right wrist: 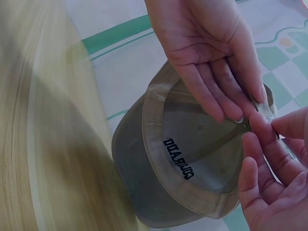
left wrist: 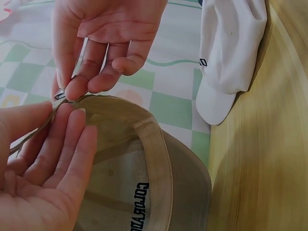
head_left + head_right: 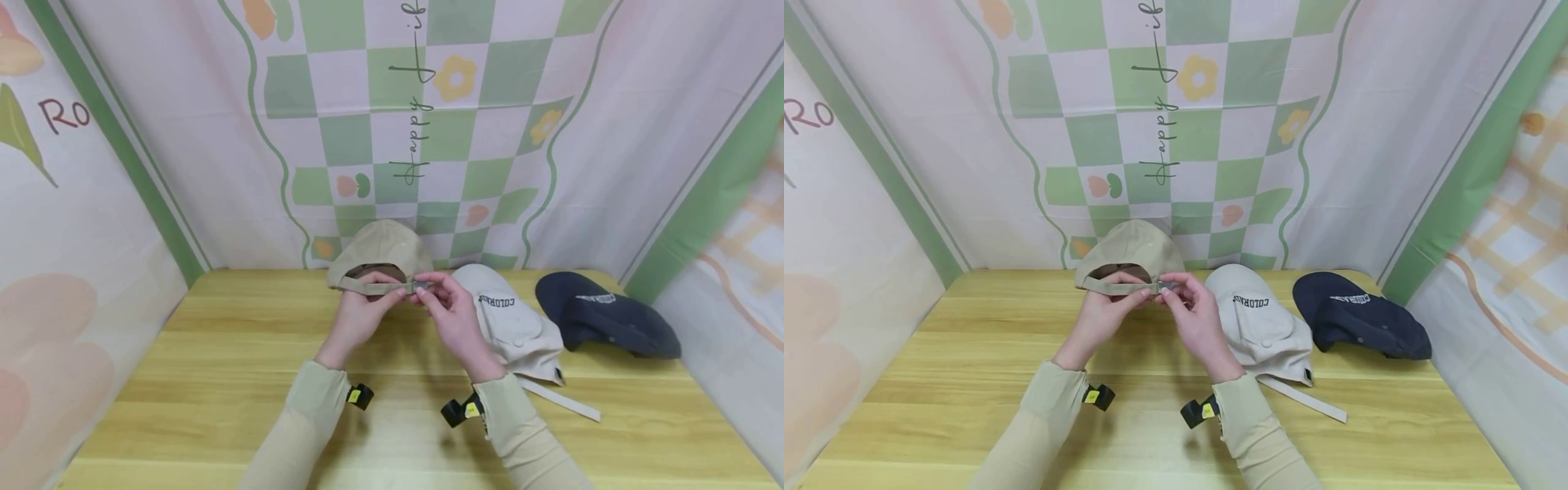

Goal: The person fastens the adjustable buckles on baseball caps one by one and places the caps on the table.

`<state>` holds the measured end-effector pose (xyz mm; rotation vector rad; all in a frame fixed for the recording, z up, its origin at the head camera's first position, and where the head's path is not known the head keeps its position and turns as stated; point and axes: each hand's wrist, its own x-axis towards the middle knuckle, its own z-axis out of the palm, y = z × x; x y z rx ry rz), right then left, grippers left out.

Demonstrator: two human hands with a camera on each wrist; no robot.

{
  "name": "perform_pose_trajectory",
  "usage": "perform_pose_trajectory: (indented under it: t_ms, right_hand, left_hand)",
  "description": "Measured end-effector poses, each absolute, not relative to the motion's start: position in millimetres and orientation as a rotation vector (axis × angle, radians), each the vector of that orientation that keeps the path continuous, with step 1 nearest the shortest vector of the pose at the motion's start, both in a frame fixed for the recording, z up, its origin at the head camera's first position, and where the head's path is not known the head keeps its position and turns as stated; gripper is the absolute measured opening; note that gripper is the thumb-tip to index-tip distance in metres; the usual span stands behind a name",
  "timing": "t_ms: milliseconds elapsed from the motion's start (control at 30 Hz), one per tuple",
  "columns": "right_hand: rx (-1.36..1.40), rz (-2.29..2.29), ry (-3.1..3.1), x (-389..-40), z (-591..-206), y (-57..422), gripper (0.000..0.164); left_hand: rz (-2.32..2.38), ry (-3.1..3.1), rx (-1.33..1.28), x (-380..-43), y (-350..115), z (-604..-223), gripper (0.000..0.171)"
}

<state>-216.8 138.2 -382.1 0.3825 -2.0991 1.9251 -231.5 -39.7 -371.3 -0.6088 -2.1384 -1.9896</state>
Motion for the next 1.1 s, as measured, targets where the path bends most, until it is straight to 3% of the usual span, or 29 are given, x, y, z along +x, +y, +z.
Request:
perform_pose_trajectory:
  t_ms: [1100]
  right_hand:
    - [0.481, 1.997, -2.075, -215.1, -386.8, 136.6, 0.024]
  left_hand:
    - [-1.974, -2.19, -0.599, -232.2, -38.6, -376.3, 0.015]
